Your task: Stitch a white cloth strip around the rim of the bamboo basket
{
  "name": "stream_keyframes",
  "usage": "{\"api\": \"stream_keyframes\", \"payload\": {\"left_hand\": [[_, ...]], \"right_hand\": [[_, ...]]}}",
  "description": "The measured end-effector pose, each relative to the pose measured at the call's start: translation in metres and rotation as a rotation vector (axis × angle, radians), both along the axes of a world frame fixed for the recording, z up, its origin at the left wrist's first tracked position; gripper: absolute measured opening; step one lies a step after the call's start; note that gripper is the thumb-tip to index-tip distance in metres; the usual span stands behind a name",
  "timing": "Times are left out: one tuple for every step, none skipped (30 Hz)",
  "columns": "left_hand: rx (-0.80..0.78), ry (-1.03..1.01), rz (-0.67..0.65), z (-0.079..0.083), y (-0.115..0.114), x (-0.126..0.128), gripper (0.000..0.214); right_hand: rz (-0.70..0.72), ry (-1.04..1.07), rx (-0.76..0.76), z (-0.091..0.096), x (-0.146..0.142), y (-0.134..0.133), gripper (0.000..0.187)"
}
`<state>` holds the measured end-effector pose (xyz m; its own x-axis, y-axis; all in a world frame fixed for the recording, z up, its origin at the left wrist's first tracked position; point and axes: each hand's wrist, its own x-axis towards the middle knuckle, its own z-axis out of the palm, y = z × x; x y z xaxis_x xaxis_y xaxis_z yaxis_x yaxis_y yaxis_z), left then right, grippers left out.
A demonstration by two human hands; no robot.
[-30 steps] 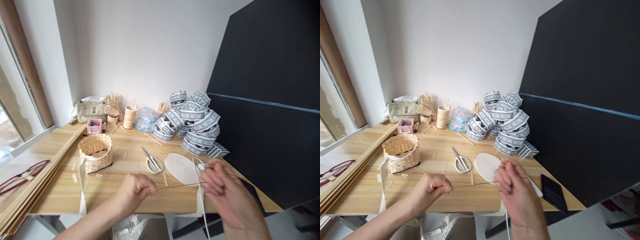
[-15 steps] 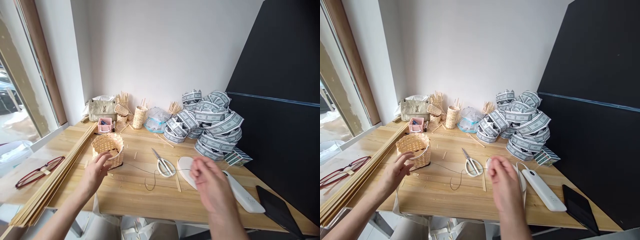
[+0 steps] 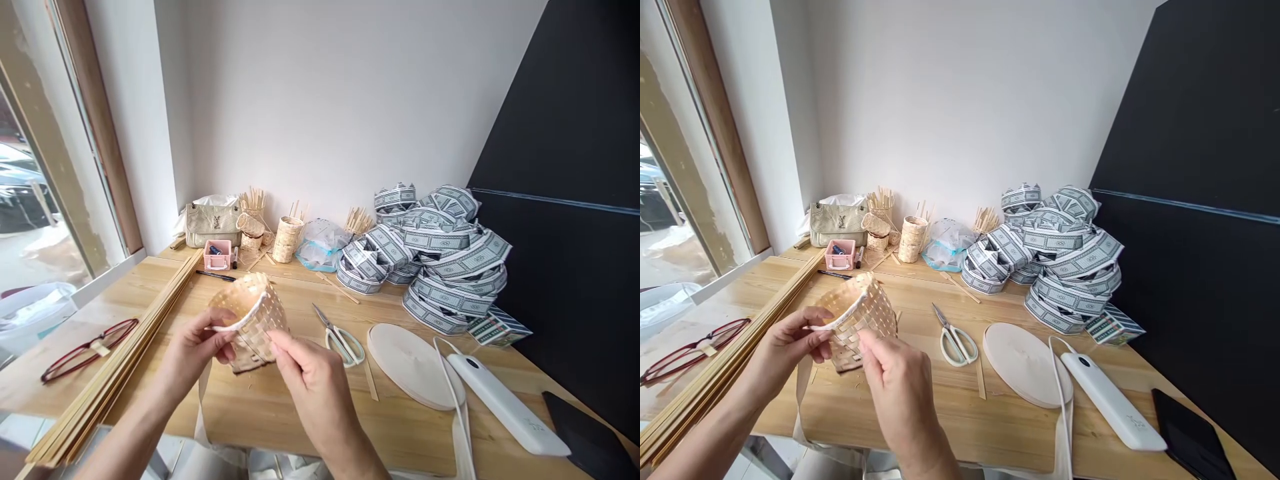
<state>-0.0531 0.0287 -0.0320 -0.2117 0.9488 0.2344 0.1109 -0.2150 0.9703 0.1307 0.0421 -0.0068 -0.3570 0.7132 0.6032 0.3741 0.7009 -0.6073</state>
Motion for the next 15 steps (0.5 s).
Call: {"api": "stream_keyframes", "payload": {"left_hand": [[-0.023,-0.084,-0.034,0.004,-0.002,0.004,0.024],[-0.038,-0.145,-0.063,0.007,-0.003,0.008,0.024],[-0.049,-0.196,-0.086,0.009,-0.004,0.012,0.024],[-0.056,-0.238,-0.107,0.010,-0.004,0.015,0.025],[-0.059,-0.274,-0.125,0.011,-0.004,0.017,0.025],[-0.058,-0.304,-0.142,0.011,-0.004,0.019,0.025],[-0.059,-0.326,-0.162,0.011,-0.004,0.021,0.025],[-0.057,-0.343,-0.183,0.012,-0.004,0.022,0.025],[-0.052,-0.356,-0.203,0.012,-0.005,0.024,0.026],[-0.043,-0.366,-0.221,0.013,-0.005,0.025,0.028],[-0.031,-0.377,-0.230,0.013,-0.006,0.026,0.029],[-0.016,-0.387,-0.231,0.014,-0.007,0.027,0.030],[-0.002,-0.394,-0.224,0.014,-0.007,0.029,0.028],[0.011,-0.396,-0.214,0.014,-0.007,0.030,0.025],[0.016,-0.393,-0.203,0.014,-0.007,0.032,0.021]], "right_hand": [[-0.016,-0.032,0.043,0.002,-0.003,-0.002,0.026],[-0.030,-0.048,0.076,0.004,-0.005,-0.004,0.027],[-0.041,-0.058,0.095,0.006,-0.007,-0.006,0.027],[-0.054,-0.057,0.104,0.007,-0.008,-0.007,0.028],[-0.065,-0.052,0.106,0.008,-0.008,-0.008,0.028],[-0.076,-0.050,0.102,0.008,-0.008,-0.009,0.028],[-0.089,-0.051,0.097,0.008,-0.008,-0.011,0.027],[-0.100,-0.057,0.095,0.008,-0.007,-0.012,0.028],[-0.110,-0.066,0.099,0.008,-0.006,-0.013,0.029],[-0.119,-0.073,0.110,0.007,-0.005,-0.014,0.030],[-0.123,-0.079,0.120,0.006,-0.003,-0.015,0.031],[-0.126,-0.081,0.130,0.006,-0.002,-0.015,0.031],[-0.123,-0.081,0.139,0.005,-0.002,-0.016,0.031],[-0.121,-0.083,0.147,0.005,-0.001,-0.016,0.031],[-0.120,-0.084,0.156,0.004,0.000,-0.016,0.031]]}}
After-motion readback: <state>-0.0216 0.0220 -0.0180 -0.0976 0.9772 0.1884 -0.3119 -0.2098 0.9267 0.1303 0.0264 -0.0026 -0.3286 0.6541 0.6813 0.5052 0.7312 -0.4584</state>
